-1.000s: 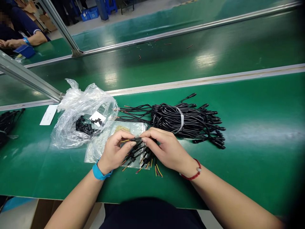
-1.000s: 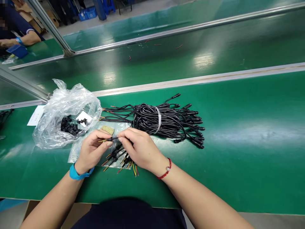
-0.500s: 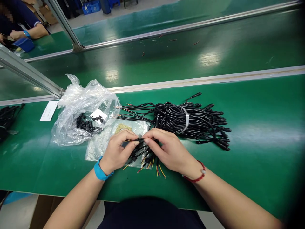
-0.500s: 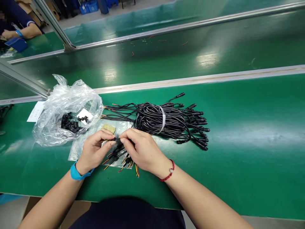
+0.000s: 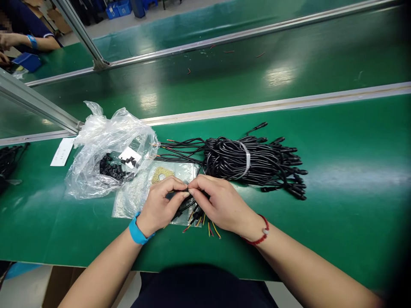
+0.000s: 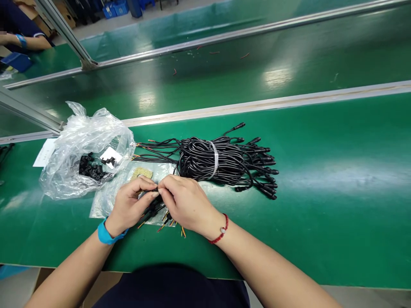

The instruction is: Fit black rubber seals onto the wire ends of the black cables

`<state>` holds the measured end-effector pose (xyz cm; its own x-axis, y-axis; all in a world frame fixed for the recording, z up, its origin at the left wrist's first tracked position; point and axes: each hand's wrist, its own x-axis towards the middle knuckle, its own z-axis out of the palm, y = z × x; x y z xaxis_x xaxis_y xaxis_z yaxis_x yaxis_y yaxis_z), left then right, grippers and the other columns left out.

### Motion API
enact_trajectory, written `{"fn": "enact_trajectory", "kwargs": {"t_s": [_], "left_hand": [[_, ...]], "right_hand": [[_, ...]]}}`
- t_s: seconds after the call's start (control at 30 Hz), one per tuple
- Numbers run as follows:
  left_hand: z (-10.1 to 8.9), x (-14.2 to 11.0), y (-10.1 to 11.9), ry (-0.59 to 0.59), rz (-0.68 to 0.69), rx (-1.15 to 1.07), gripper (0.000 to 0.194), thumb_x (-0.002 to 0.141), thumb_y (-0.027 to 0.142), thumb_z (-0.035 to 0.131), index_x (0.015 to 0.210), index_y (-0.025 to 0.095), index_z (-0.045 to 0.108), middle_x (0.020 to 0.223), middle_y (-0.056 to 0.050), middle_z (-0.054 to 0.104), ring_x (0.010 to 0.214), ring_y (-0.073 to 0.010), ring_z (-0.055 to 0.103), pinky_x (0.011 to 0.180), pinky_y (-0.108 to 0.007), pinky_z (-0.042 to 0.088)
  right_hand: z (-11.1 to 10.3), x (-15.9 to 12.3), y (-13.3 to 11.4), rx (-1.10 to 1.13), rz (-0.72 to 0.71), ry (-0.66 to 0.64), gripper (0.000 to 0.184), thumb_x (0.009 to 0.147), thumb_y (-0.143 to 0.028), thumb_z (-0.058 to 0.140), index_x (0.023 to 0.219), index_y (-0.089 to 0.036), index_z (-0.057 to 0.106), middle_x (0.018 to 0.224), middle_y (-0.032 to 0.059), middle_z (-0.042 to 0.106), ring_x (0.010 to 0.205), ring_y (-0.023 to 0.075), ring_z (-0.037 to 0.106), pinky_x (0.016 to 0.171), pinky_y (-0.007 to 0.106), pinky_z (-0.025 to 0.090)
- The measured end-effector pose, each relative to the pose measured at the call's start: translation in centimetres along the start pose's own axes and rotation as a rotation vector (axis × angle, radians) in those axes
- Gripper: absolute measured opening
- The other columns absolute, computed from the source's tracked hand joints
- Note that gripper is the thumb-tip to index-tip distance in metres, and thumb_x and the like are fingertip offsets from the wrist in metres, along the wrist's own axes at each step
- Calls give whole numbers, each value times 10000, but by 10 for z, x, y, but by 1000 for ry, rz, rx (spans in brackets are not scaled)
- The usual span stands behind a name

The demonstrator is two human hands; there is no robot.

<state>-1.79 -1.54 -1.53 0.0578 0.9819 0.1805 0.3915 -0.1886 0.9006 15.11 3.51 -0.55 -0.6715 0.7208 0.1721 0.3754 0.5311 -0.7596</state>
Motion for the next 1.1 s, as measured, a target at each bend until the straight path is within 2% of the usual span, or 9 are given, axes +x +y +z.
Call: {"fn": "enact_trajectory", "kwargs": {"t_s": [0.13, 0.3, 0.47, 0.77, 0.9, 1.03, 1.1], "left_hand": [[-2, 2, 1, 28, -15, 63, 64, 828, 161, 588, 882, 195, 581, 818, -24, 622, 765, -141, 583, 684, -261, 466], [-6, 0, 0, 85, 29, 47, 110, 811, 155, 610, 899, 198, 562, 838, -24, 606, 792, -144, 576, 697, -259, 472], [-7, 2, 0, 57, 71, 27, 107, 790, 106, 620, 841, 188, 572, 836, -17, 635, 785, -128, 593, 706, -248, 472], [-6, 1, -2, -21, 66, 53, 102, 785, 99, 608, 831, 178, 563, 820, -17, 639, 776, -135, 596, 714, -264, 464], [-18, 2, 4, -159, 2, 124, 84, 812, 138, 586, 876, 185, 560, 822, -5, 617, 759, -127, 569, 695, -251, 449], [-24, 0, 12, -419, -42, 236, 60, 818, 179, 582, 872, 187, 558, 768, 8, 594, 690, -126, 547, 635, -243, 437], [-20, -3, 14, -542, -21, 357, 68, 811, 159, 566, 875, 180, 557, 774, -5, 604, 705, -150, 560, 653, -268, 448]], "right_hand": [[1, 1, -2, 32, 29, 52, 120, 899, -151, 451, 868, -181, 564, 783, 14, 602, 721, 134, 553, 652, 250, 421], [-3, 0, -1, 29, -31, 116, 119, 898, -157, 474, 940, -184, 582, 827, 27, 608, 749, 137, 562, 678, 251, 436], [-3, 0, 1, -11, -90, 95, 141, 904, -156, 466, 870, -174, 602, 729, 14, 588, 675, 128, 537, 632, 248, 407], [-1, 1, 5, -83, -124, 33, 149, 897, -158, 458, 817, -173, 583, 706, 1, 580, 641, 115, 503, 614, 241, 366], [-4, 0, 2, -146, -171, -25, 175, 904, -156, 426, 827, -166, 583, 697, 2, 560, 640, 121, 475, 654, 269, 352], [-17, -1, -3, -227, -249, -172, 184, 870, -133, 430, 836, -178, 606, 792, 37, 569, 756, 161, 482, 708, 297, 363], [-22, 4, -5, -308, -246, -164, 187, 860, -118, 429, 878, -166, 609, 851, 59, 575, 798, 175, 484, 717, 294, 376]]}}
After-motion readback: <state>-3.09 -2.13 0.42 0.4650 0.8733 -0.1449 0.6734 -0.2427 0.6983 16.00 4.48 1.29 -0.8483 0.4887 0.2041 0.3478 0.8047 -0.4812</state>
